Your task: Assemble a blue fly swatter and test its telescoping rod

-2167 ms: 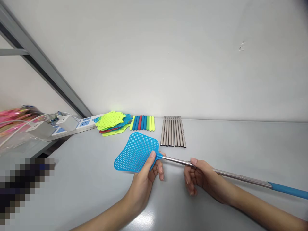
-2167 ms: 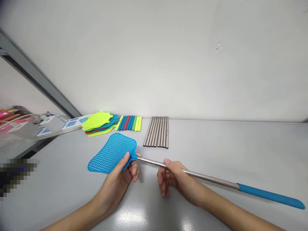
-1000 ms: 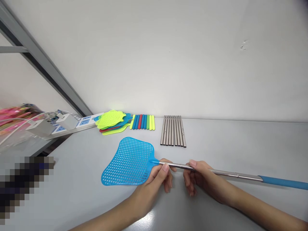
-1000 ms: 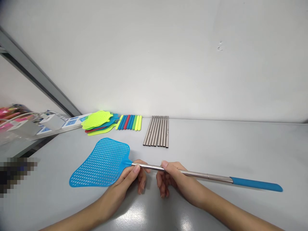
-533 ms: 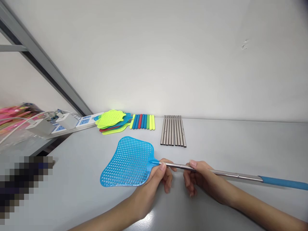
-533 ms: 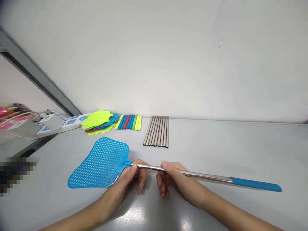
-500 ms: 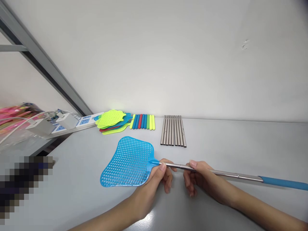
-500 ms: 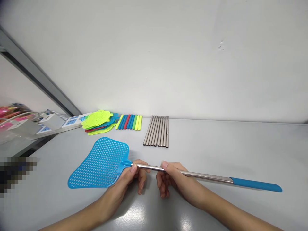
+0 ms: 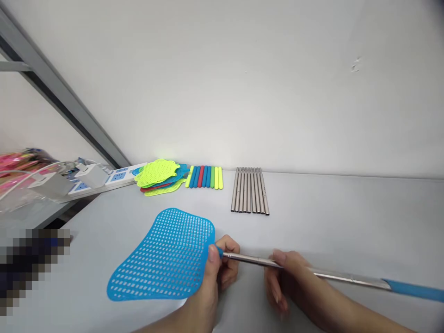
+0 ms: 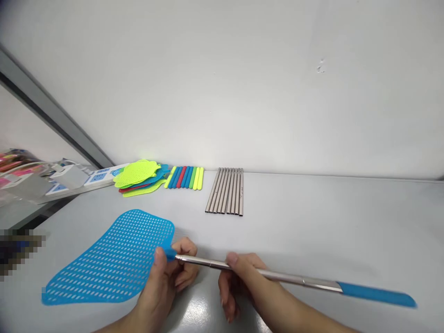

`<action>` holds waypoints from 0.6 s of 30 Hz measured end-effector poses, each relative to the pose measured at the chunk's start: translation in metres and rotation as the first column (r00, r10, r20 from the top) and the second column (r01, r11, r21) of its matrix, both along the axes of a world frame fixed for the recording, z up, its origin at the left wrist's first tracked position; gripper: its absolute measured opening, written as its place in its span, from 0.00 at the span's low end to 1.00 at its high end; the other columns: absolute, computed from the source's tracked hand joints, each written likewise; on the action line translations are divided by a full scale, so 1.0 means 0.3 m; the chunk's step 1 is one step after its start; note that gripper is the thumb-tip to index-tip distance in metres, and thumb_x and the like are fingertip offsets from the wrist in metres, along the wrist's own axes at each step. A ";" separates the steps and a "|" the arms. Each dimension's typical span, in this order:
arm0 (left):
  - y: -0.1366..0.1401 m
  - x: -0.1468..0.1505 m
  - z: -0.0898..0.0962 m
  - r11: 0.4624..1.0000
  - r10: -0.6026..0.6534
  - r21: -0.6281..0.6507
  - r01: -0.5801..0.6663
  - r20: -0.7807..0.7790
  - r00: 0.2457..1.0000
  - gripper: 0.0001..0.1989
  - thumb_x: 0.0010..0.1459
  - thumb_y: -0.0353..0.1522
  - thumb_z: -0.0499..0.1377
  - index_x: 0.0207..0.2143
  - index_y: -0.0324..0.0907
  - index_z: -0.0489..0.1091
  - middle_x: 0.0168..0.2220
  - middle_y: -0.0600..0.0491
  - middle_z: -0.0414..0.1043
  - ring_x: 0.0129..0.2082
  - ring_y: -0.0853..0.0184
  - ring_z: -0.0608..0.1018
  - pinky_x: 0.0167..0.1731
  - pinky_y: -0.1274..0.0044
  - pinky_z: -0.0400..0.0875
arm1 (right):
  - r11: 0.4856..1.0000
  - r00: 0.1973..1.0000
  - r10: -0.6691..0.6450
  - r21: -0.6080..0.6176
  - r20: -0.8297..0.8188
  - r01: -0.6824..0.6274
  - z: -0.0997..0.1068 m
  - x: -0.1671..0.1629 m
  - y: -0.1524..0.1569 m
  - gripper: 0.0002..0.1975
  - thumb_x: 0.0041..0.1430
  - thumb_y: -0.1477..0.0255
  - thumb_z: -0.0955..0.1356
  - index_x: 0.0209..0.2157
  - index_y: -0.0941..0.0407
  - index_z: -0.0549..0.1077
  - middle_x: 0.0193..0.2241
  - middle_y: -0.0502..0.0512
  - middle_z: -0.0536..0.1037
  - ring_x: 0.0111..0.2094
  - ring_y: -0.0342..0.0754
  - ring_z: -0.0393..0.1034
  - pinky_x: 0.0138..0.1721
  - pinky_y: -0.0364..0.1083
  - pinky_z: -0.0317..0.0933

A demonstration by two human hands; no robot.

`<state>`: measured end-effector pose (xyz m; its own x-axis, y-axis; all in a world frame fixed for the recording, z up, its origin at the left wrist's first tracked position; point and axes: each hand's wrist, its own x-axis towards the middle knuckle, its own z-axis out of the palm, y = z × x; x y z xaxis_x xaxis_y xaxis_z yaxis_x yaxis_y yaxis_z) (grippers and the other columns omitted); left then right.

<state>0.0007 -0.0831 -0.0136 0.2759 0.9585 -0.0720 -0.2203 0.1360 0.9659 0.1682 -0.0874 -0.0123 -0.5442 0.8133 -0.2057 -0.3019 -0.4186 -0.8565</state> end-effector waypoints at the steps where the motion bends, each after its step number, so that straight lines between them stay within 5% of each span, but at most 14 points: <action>1: -0.002 0.004 -0.001 0.997 0.069 -0.038 -0.068 0.020 0.997 0.25 0.53 0.53 0.39 0.24 0.41 0.56 0.15 0.61 0.41 0.16 0.75 0.47 0.17 0.80 0.43 | 1.000 1.000 -0.003 0.017 0.010 0.002 -0.003 -0.005 -0.004 0.29 0.55 0.53 0.55 0.16 0.61 0.66 0.10 0.49 0.62 0.15 0.40 0.59 0.20 0.40 0.53; 5: 0.005 0.026 0.014 0.945 0.273 -0.196 -0.261 0.038 0.961 0.22 0.52 0.52 0.44 0.27 0.42 0.57 0.14 0.63 0.40 0.14 0.77 0.47 0.15 0.82 0.44 | 1.000 0.998 0.002 0.002 0.059 -0.002 -0.018 -0.011 -0.006 0.29 0.53 0.49 0.55 0.16 0.60 0.65 0.10 0.48 0.60 0.14 0.40 0.58 0.19 0.40 0.52; 10: 0.025 0.042 0.013 0.910 0.330 -0.281 -0.306 0.044 0.943 0.23 0.49 0.52 0.49 0.22 0.41 0.55 0.11 0.64 0.40 0.11 0.78 0.45 0.12 0.83 0.45 | 0.997 0.980 0.079 -0.016 0.185 -0.077 -0.026 0.012 -0.002 0.27 0.51 0.50 0.57 0.19 0.59 0.65 0.14 0.49 0.62 0.19 0.42 0.59 0.25 0.42 0.53; 14: 0.034 0.033 -0.011 0.930 0.249 -0.290 -0.227 0.040 0.968 0.24 0.49 0.51 0.50 0.17 0.41 0.52 0.10 0.64 0.40 0.11 0.79 0.45 0.12 0.83 0.41 | 0.991 0.974 0.118 -0.088 0.193 -0.103 -0.035 0.032 0.004 0.25 0.51 0.50 0.58 0.20 0.59 0.66 0.16 0.50 0.64 0.22 0.43 0.60 0.28 0.43 0.55; 18: 0.038 0.013 -0.022 0.964 0.049 -0.260 -0.056 -0.033 0.998 0.26 0.50 0.50 0.50 0.13 0.42 0.46 0.09 0.61 0.42 0.11 0.78 0.47 0.12 0.80 0.40 | 0.993 0.981 0.120 -0.036 0.153 -0.116 -0.052 0.038 0.011 0.27 0.52 0.50 0.57 0.15 0.59 0.64 0.16 0.52 0.65 0.23 0.44 0.60 0.29 0.44 0.54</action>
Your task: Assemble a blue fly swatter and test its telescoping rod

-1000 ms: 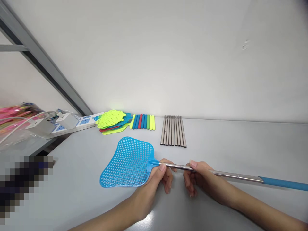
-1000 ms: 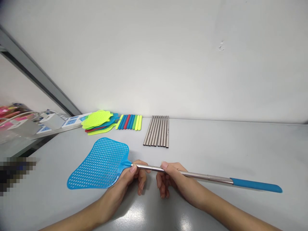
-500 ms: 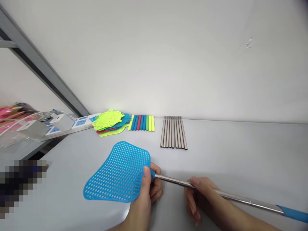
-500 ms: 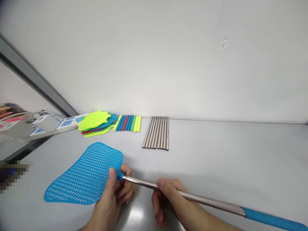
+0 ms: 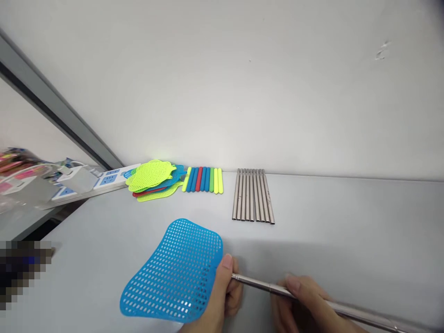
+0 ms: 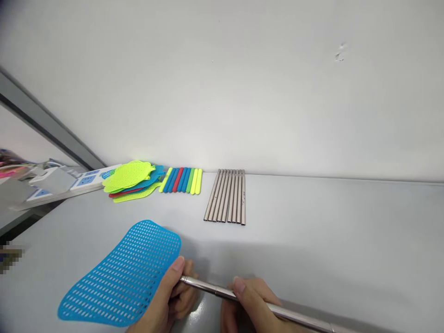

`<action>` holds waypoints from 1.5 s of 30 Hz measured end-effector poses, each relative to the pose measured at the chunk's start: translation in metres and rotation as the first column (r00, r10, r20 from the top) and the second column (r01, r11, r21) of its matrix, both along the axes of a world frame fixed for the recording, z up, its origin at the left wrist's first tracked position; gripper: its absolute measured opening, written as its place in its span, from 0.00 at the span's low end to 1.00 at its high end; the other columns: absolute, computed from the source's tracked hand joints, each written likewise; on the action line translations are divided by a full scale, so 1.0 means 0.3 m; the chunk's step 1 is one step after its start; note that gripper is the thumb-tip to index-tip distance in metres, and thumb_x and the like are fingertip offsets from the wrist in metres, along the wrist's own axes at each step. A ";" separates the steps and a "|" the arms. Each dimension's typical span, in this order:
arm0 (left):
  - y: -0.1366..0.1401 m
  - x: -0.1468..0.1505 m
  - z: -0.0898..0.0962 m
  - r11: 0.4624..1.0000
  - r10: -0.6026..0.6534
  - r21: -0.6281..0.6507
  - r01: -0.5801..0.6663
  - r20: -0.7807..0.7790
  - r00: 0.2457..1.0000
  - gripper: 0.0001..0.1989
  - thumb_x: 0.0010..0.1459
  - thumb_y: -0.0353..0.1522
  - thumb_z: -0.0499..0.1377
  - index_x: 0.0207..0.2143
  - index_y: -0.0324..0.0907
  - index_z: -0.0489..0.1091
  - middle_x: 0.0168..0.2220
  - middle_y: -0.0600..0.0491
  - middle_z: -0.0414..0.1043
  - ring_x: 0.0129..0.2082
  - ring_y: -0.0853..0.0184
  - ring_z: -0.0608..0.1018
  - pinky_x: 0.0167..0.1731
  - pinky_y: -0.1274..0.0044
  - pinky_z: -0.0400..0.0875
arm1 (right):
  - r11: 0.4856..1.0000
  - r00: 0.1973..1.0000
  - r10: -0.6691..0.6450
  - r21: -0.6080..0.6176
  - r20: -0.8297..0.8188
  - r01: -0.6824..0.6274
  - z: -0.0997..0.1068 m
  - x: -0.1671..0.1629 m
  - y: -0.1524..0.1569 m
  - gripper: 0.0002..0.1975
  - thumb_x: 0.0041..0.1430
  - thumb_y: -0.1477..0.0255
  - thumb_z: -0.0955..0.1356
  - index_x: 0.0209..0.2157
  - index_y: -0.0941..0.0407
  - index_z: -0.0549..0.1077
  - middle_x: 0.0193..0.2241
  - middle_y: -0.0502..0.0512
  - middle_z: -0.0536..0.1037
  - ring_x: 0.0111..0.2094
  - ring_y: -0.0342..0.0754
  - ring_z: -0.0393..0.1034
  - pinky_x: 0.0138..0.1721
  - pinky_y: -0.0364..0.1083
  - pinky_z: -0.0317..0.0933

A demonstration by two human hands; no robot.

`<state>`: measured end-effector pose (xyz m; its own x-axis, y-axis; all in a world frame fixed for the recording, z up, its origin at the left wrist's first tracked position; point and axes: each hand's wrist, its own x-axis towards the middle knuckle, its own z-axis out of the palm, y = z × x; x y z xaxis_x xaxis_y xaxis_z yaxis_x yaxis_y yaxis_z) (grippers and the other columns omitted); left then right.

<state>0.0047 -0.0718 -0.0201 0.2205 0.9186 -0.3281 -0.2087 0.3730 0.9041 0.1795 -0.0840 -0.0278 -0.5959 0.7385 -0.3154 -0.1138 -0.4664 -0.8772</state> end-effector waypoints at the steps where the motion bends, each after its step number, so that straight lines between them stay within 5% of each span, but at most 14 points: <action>1: -0.001 -0.005 -0.002 0.999 -0.038 0.004 0.038 -0.030 0.999 0.26 0.51 0.49 0.49 0.12 0.42 0.46 0.08 0.61 0.43 0.10 0.78 0.48 0.12 0.80 0.40 | 1.000 1.000 -0.001 0.008 -0.012 0.001 -0.004 -0.001 0.000 0.28 0.52 0.50 0.57 0.14 0.58 0.64 0.17 0.53 0.65 0.22 0.44 0.60 0.29 0.44 0.54; 10: -0.024 -0.005 -0.041 0.995 -0.097 -0.034 0.096 -0.051 0.994 0.27 0.52 0.49 0.48 0.09 0.42 0.50 0.07 0.59 0.44 0.10 0.76 0.48 0.13 0.78 0.41 | 0.998 0.994 -0.058 -0.013 -0.094 0.057 -0.004 -0.010 -0.005 0.29 0.55 0.52 0.53 0.14 0.59 0.65 0.16 0.54 0.66 0.22 0.45 0.60 0.29 0.45 0.53; 19: -0.007 0.014 0.001 0.996 -0.094 0.005 0.094 -0.058 0.994 0.26 0.54 0.48 0.46 0.10 0.42 0.49 0.08 0.59 0.45 0.11 0.75 0.49 0.14 0.79 0.45 | 0.994 0.976 -0.098 0.033 -0.192 0.106 0.015 -0.042 0.008 0.33 0.57 0.53 0.49 0.11 0.59 0.64 0.13 0.53 0.63 0.18 0.43 0.59 0.26 0.44 0.54; 28: -0.003 0.040 0.031 1.000 0.006 -0.006 -0.006 0.047 0.999 0.23 0.53 0.47 0.48 0.15 0.41 0.49 0.11 0.61 0.44 0.12 0.77 0.49 0.12 0.81 0.43 | 0.978 0.946 -0.202 -0.106 -0.254 0.181 0.041 -0.057 0.029 0.31 0.55 0.53 0.53 0.11 0.60 0.65 0.10 0.53 0.63 0.14 0.43 0.59 0.18 0.42 0.51; 39: 0.059 0.093 0.032 0.991 -0.047 0.132 0.030 0.124 0.991 0.19 0.59 0.42 0.44 0.19 0.40 0.51 0.13 0.61 0.46 0.13 0.77 0.51 0.16 0.82 0.48 | 0.933 0.918 -0.333 0.068 -0.217 0.355 0.046 0.025 0.093 0.22 0.58 0.65 0.58 0.13 0.59 0.65 0.12 0.50 0.64 0.17 0.43 0.60 0.21 0.43 0.51; 45: 0.091 0.113 0.057 0.998 0.025 0.056 -0.037 0.198 0.980 0.15 0.57 0.40 0.48 0.22 0.41 0.53 0.14 0.62 0.47 0.13 0.78 0.54 0.17 0.82 0.51 | 0.930 0.934 -0.330 0.124 -0.134 0.346 0.056 0.039 0.109 0.21 0.55 0.65 0.62 0.12 0.59 0.63 0.11 0.49 0.63 0.17 0.42 0.58 0.20 0.43 0.50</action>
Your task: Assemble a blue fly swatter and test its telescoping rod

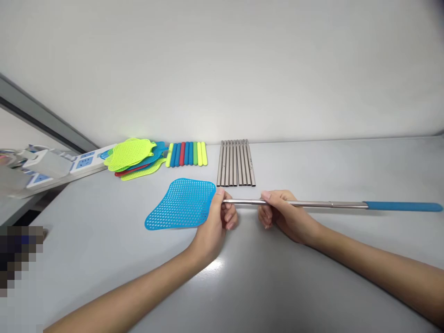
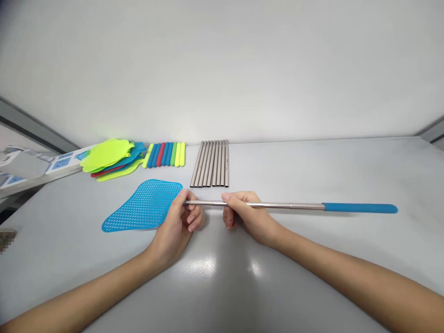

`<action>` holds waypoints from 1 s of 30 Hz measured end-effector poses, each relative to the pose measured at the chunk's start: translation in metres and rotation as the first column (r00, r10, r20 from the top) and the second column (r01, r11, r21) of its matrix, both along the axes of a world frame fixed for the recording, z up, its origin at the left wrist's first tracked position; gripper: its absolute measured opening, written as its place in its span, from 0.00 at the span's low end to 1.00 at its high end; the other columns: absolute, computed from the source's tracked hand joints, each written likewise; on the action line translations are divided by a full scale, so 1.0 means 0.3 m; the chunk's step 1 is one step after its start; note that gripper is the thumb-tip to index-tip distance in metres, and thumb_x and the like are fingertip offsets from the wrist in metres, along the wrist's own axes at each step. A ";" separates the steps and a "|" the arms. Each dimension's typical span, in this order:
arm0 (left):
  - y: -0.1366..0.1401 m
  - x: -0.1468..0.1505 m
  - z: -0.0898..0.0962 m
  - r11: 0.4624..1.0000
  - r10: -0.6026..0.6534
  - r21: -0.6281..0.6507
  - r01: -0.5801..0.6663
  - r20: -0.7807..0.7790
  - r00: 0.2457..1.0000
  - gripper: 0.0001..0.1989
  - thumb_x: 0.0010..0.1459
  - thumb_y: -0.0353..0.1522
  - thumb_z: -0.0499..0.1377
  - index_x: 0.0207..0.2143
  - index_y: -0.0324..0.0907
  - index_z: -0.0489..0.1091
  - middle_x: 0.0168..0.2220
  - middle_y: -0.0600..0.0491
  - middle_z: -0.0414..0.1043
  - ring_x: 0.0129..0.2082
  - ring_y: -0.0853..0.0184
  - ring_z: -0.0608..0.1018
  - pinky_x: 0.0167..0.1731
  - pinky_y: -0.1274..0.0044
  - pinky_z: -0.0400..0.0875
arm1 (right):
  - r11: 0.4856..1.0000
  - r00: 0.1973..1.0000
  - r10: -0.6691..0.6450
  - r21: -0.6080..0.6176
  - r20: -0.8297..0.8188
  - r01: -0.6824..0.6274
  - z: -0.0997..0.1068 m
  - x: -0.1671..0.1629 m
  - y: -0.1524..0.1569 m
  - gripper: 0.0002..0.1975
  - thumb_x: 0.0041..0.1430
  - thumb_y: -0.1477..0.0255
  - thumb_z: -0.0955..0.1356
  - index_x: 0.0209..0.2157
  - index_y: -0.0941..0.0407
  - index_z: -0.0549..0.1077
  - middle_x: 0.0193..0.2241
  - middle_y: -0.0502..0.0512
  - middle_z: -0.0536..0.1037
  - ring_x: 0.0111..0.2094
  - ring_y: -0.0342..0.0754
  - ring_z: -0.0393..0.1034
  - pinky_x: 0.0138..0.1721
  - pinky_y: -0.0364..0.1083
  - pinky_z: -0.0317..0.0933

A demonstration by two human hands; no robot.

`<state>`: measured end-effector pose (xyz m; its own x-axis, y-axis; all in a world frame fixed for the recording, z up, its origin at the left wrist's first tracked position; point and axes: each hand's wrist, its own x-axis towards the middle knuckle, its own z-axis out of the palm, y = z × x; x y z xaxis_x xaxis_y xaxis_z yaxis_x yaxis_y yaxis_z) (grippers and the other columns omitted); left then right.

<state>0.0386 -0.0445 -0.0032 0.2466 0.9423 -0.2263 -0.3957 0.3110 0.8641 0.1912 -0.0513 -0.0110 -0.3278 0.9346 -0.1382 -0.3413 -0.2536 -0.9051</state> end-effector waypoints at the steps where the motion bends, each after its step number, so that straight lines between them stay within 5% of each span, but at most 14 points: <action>1: -0.002 0.000 0.005 1.000 0.023 -0.012 -0.023 0.002 1.000 0.15 0.56 0.41 0.49 0.23 0.41 0.53 0.15 0.62 0.47 0.13 0.78 0.55 0.17 0.83 0.52 | 1.000 1.000 0.009 0.007 0.001 -0.009 0.001 0.000 -0.001 0.21 0.55 0.65 0.62 0.12 0.59 0.63 0.11 0.49 0.64 0.17 0.42 0.58 0.20 0.42 0.50; 15: -0.017 -0.026 0.015 0.991 0.132 -0.008 -0.132 0.101 0.986 0.25 0.54 0.51 0.42 0.30 0.38 0.64 0.15 0.60 0.50 0.13 0.77 0.56 0.17 0.81 0.55 | 1.000 0.999 -0.025 -0.013 0.024 0.026 -0.012 -0.002 -0.013 0.21 0.57 0.64 0.61 0.13 0.58 0.62 0.12 0.48 0.62 0.17 0.41 0.57 0.21 0.42 0.50; 22: -0.033 -0.013 0.006 0.986 0.165 -0.021 -0.165 -0.009 0.986 0.11 0.58 0.38 0.48 0.32 0.40 0.62 0.15 0.62 0.47 0.12 0.79 0.52 0.16 0.83 0.50 | 0.998 0.998 0.049 -0.033 -0.044 -0.050 -0.021 0.004 -0.011 0.22 0.57 0.68 0.57 0.11 0.57 0.56 0.12 0.50 0.63 0.17 0.42 0.59 0.21 0.43 0.49; 30: -0.038 -0.027 0.015 1.000 -0.005 0.005 0.005 0.041 0.999 0.11 0.59 0.37 0.46 0.32 0.39 0.62 0.19 0.59 0.53 0.16 0.78 0.57 0.19 0.83 0.55 | 0.989 0.986 0.109 0.082 0.127 -0.120 -0.006 0.003 -0.031 0.24 0.59 0.67 0.53 0.11 0.56 0.53 0.12 0.52 0.66 0.19 0.43 0.60 0.24 0.44 0.53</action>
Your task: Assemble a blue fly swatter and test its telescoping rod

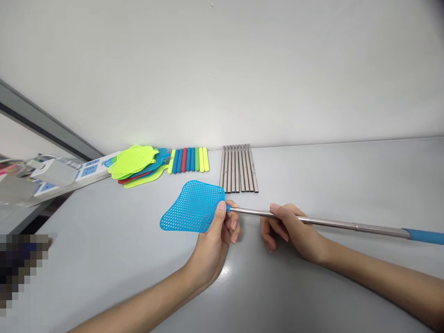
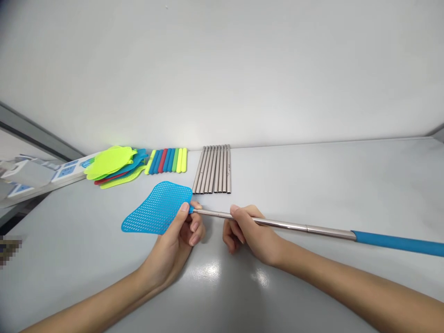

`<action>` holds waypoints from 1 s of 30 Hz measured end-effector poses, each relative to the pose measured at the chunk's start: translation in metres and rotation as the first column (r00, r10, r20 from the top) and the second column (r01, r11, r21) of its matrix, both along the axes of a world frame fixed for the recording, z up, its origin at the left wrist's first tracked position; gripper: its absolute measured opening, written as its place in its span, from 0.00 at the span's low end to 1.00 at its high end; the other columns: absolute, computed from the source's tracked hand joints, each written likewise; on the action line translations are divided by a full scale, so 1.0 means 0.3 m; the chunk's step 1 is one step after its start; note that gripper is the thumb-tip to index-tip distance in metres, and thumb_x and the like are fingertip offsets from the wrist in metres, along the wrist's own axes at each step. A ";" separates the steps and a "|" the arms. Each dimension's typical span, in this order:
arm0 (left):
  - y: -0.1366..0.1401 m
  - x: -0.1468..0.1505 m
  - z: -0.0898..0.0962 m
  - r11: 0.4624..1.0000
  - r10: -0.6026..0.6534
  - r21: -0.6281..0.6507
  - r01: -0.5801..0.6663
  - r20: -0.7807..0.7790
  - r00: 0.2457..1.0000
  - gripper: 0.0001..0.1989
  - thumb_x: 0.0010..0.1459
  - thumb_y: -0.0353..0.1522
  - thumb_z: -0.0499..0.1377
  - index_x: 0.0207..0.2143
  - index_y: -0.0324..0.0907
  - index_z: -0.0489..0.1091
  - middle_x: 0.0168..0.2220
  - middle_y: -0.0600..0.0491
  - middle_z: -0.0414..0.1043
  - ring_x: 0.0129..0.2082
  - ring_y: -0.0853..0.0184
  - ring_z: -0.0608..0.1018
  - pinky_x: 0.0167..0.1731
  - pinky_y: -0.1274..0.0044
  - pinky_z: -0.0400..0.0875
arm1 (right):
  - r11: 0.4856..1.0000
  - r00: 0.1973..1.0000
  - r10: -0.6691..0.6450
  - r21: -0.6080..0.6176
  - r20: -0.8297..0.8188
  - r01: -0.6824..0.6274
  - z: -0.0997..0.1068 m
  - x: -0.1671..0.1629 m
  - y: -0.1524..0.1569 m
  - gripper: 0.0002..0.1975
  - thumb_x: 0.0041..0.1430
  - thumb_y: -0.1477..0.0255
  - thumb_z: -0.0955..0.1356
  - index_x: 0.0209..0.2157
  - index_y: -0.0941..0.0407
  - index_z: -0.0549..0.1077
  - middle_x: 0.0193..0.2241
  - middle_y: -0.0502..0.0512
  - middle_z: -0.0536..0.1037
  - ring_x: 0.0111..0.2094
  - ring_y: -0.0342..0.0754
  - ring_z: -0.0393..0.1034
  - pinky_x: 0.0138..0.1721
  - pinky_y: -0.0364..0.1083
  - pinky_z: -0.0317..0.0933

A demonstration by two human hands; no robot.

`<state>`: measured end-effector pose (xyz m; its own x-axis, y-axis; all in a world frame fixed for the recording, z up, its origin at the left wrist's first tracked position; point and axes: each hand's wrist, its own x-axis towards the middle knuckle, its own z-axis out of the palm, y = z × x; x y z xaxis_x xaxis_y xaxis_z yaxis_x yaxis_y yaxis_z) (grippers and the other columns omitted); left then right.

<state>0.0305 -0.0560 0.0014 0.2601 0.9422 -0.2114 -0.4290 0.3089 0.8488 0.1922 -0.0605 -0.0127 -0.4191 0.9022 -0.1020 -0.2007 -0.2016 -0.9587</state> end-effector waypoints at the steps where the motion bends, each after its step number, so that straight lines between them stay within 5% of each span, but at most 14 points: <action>1: 0.000 0.000 0.001 1.000 -0.003 0.000 0.003 0.010 1.000 0.12 0.59 0.38 0.46 0.32 0.39 0.62 0.19 0.59 0.53 0.16 0.77 0.58 0.19 0.83 0.55 | 1.000 1.000 0.009 0.009 0.022 -0.010 0.002 -0.001 -0.003 0.24 0.60 0.66 0.52 0.10 0.56 0.53 0.12 0.52 0.65 0.19 0.43 0.60 0.24 0.44 0.53; 30: -0.030 0.023 0.015 0.997 -0.025 0.079 0.022 0.034 0.999 0.10 0.59 0.37 0.45 0.33 0.40 0.61 0.21 0.56 0.64 0.20 0.71 0.69 0.23 0.78 0.64 | 0.999 0.998 0.033 -0.019 -0.048 -0.034 0.011 -0.018 -0.002 0.26 0.59 0.63 0.51 0.09 0.55 0.55 0.10 0.51 0.65 0.17 0.44 0.61 0.24 0.45 0.55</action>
<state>0.0375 -0.0650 0.0059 0.2885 0.9489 -0.1275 -0.4525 0.2525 0.8553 0.1868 -0.0611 -0.0094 -0.4535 0.8858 -0.0986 -0.2389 -0.2274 -0.9440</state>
